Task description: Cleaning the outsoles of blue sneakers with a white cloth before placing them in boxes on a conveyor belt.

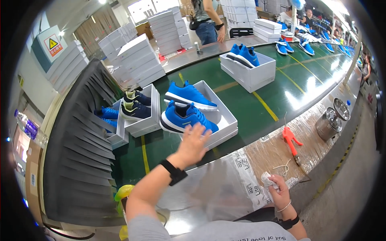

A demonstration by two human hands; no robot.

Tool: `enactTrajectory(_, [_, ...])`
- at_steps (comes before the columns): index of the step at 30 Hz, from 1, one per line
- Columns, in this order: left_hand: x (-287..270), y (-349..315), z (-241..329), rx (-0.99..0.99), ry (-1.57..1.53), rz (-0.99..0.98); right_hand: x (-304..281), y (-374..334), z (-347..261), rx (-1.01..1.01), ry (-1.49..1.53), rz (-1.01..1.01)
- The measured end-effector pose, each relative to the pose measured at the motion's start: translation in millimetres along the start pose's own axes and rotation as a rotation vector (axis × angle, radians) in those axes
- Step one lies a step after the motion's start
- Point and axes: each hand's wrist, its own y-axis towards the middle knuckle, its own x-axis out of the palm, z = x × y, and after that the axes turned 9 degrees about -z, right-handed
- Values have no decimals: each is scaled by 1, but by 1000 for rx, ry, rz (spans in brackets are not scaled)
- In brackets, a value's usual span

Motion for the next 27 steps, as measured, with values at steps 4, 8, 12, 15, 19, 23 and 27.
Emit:
enactTrajectory(4, [44,-22,-13,39,264,-184,6,7,9,-56,-150,-24])
enactTrajectory(8, [52,-9,-53,-28,312,-317,9,3,23,-105,-223,19])
enactTrajectory(12, [52,6,-97,-287,300,-403,14,-6,36,-93,-259,22])
enactTrajectory(15, [67,13,-85,-533,256,-272,18,-6,39,-106,-281,35])
enactTrajectory(19, [76,6,-27,-476,-283,-177,25,1,42,-181,-446,59])
enactTrajectory(23, [81,-36,44,-262,-551,-437,31,-2,50,-253,-586,66])
enactTrajectory(27, [62,-89,98,-289,-534,-473,34,-2,55,-284,-595,103])
